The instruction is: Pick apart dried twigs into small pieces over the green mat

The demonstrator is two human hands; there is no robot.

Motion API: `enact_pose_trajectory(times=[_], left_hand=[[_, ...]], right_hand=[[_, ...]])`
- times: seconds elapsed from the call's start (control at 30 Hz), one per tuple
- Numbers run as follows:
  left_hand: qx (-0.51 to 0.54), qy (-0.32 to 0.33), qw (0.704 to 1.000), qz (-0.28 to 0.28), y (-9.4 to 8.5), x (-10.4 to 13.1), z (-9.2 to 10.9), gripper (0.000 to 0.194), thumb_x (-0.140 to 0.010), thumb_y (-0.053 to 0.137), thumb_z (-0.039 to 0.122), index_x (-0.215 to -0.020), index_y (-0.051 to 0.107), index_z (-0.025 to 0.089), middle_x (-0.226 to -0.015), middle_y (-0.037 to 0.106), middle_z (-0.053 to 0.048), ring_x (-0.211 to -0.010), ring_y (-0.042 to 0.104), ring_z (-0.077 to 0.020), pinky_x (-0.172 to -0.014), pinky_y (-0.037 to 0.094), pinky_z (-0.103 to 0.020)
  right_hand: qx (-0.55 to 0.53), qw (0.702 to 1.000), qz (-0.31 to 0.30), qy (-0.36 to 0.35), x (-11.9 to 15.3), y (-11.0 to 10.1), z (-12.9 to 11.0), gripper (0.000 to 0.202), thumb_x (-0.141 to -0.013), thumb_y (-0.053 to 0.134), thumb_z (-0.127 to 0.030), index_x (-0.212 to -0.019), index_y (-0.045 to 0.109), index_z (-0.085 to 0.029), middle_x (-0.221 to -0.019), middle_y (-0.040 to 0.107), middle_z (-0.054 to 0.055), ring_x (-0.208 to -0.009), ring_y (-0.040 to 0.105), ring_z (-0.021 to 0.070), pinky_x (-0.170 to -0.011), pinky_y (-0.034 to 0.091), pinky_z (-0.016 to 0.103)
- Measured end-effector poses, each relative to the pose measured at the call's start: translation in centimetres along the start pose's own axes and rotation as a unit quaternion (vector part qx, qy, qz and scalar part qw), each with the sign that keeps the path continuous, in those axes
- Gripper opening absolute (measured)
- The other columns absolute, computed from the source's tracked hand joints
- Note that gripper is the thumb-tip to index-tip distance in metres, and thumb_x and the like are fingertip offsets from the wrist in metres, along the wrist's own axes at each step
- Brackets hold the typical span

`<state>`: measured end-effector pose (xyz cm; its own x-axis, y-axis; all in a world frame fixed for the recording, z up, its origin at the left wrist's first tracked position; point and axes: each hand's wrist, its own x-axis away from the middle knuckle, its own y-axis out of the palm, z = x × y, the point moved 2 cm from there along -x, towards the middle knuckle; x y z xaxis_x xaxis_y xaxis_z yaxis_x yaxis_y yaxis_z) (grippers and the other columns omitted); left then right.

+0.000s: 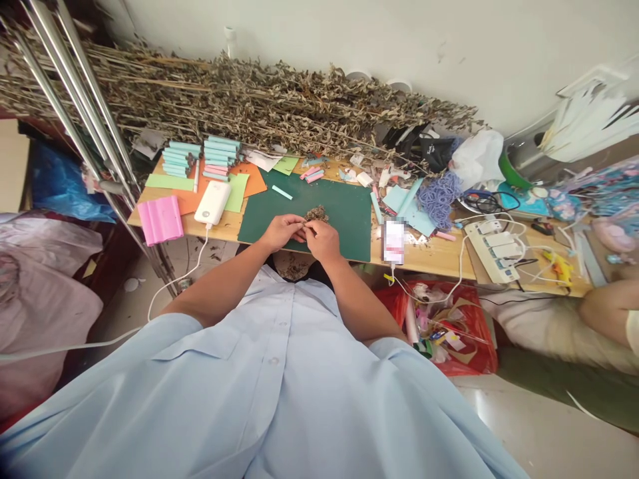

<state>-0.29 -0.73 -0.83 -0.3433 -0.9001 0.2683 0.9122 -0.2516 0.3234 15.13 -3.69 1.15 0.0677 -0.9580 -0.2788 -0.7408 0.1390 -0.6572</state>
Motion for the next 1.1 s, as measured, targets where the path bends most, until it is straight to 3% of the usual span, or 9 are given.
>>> enact_pose_trajectory(times=[0.1,0.17,0.3,0.37,0.53,0.63,0.73,0.9,1.1], left_hand=[[-0.015,-0.010,1.000,0.011,0.2,0.2,0.3,0.010,-0.090,0.067,0.014,-0.098,0.067,0.007,-0.068,0.073,-0.005,-0.059,0.072,-0.0156,-0.061,0.061,-0.027],[-0.016,-0.012,1.000,0.014,0.2,0.2,0.4,0.009,-0.090,0.064,0.013,-0.097,0.066,0.007,-0.065,0.072,-0.006,-0.059,0.073,-0.0164,-0.061,0.061,-0.027],[0.016,-0.015,1.000,0.021,0.0,0.1,0.2,0.013,-0.090,0.064,0.014,-0.101,0.064,0.008,-0.071,0.075,-0.008,-0.063,0.075,-0.0183,-0.062,0.061,-0.028],[0.028,-0.016,0.999,0.023,-0.1,0.0,0.0,0.016,-0.090,0.067,0.016,-0.104,0.063,0.009,-0.073,0.075,-0.007,-0.064,0.076,-0.0186,-0.062,0.061,-0.028],[0.017,0.003,1.000,-0.007,0.0,-0.1,-0.2,0.017,-0.092,0.068,0.021,-0.102,0.062,0.009,-0.076,0.075,-0.008,-0.066,0.076,-0.0182,-0.061,0.061,-0.027],[0.007,0.007,1.000,-0.007,0.0,-0.1,-0.2,0.013,-0.094,0.066,0.022,-0.098,0.059,0.011,-0.070,0.072,-0.005,-0.064,0.075,-0.0173,-0.061,0.061,-0.026],[0.008,0.010,1.000,0.003,-0.1,-0.2,-0.2,0.014,-0.093,0.066,0.021,-0.101,0.058,0.012,-0.069,0.071,-0.002,-0.060,0.073,-0.0150,-0.061,0.061,-0.026],[0.033,-0.003,0.999,-0.015,-0.1,0.0,-0.1,0.023,-0.092,0.068,0.025,-0.109,0.062,0.011,-0.073,0.073,-0.004,-0.062,0.073,-0.0157,-0.063,0.062,-0.028],[0.007,0.007,0.999,-0.031,-0.3,0.0,-0.1,0.026,-0.091,0.073,0.027,-0.109,0.066,0.009,-0.073,0.074,-0.006,-0.064,0.073,-0.0155,-0.062,0.061,-0.026]], right_hand=[[-0.015,1.000,0.013,0.024,0.0,0.4,0.0,0.015,-0.086,0.061,-0.029,-0.087,0.076,-0.025,-0.095,0.078,0.006,-0.089,0.072,0.0233,-0.091,0.057,0.038],[-0.061,0.995,0.030,0.080,-0.1,0.8,0.4,0.014,-0.082,0.063,-0.032,-0.084,0.075,-0.024,-0.087,0.077,0.005,-0.080,0.071,0.0220,-0.085,0.059,0.037],[-0.225,0.944,0.090,0.225,-0.8,1.6,1.7,0.021,-0.078,0.065,-0.038,-0.086,0.072,-0.021,-0.073,0.073,0.002,-0.067,0.069,0.0195,-0.067,0.060,0.034],[-0.271,0.922,0.119,0.248,-1.0,1.7,2.0,0.024,-0.077,0.066,-0.040,-0.089,0.071,-0.020,-0.072,0.072,0.002,-0.067,0.069,0.0190,-0.063,0.059,0.032],[-0.210,0.956,0.080,0.190,-0.6,1.3,1.2,0.028,-0.081,0.068,-0.044,-0.093,0.076,-0.020,-0.084,0.077,0.004,-0.077,0.072,0.0207,-0.075,0.061,0.035],[-0.139,0.983,0.060,0.109,-0.1,1.1,0.4,0.025,-0.085,0.066,-0.040,-0.097,0.078,-0.022,-0.102,0.079,0.007,-0.092,0.073,0.0223,-0.091,0.059,0.039],[-0.092,0.994,0.044,0.028,0.2,1.0,0.3,0.023,-0.088,0.065,-0.035,-0.104,0.079,-0.025,-0.114,0.077,0.008,-0.100,0.072,0.0233,-0.096,0.058,0.040],[-0.001,0.999,0.020,-0.028,0.0,0.9,0.8,0.026,-0.093,0.057,-0.028,-0.107,0.079,-0.026,-0.114,0.078,0.008,-0.112,0.070,0.0259,-0.107,0.053,0.045],[0.040,0.996,-0.024,-0.071,-0.4,0.3,0.3,0.023,-0.091,0.059,-0.027,-0.101,0.080,-0.024,-0.106,0.079,0.009,-0.103,0.072,0.0277,-0.103,0.054,0.045]])
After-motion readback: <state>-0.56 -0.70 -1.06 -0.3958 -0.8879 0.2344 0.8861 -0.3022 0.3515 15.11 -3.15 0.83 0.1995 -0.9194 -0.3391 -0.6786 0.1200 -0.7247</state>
